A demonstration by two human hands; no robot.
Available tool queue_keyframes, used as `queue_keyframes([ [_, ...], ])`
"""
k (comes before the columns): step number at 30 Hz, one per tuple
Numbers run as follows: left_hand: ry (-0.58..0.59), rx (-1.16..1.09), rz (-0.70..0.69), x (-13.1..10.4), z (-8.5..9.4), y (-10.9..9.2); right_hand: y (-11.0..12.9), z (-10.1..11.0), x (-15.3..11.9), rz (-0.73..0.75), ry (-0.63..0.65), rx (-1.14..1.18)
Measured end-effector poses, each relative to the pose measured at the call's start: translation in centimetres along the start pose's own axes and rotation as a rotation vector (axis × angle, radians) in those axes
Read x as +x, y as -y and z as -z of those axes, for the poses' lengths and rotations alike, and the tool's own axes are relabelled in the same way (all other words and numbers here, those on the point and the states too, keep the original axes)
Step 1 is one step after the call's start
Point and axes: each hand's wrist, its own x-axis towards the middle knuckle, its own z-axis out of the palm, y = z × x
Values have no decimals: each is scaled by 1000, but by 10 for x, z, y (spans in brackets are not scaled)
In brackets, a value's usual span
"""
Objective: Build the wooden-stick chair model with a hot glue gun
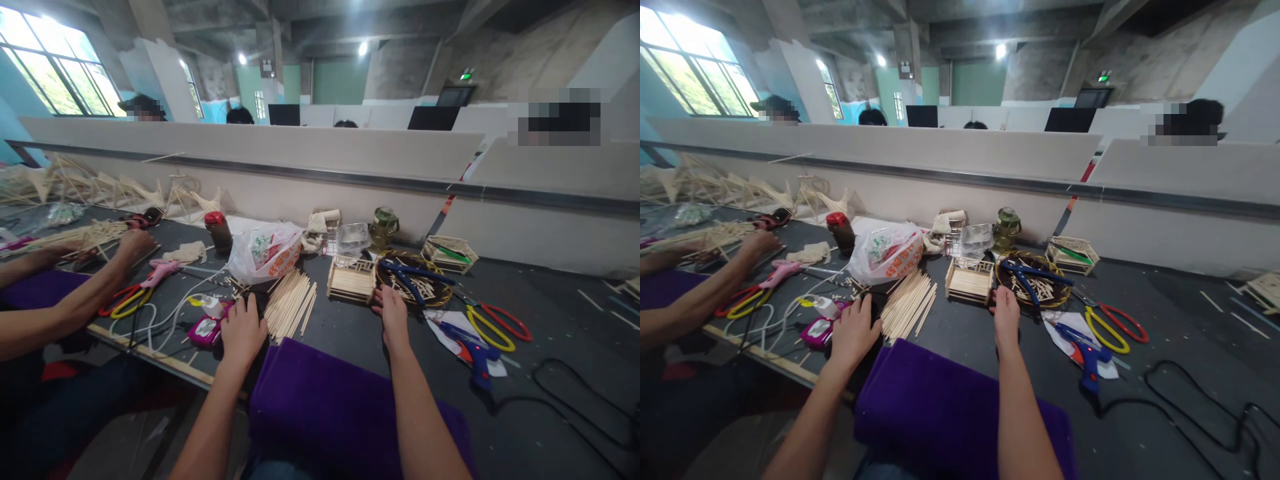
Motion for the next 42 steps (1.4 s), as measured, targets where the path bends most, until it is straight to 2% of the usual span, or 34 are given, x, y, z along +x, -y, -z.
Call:
queue_keyframes([
  [7,-49,-3,34,2,2,-5,3,0,-1,1,10,9],
  [19,-76,-50,55,11,0,1,-2,0,1,-4,2,3],
  [27,-39,-98,93,14,3,0,-2,1,0,8,4,-6],
  [42,-13,-113,46,12,11,0,-3,2,2,-7,0,24],
])
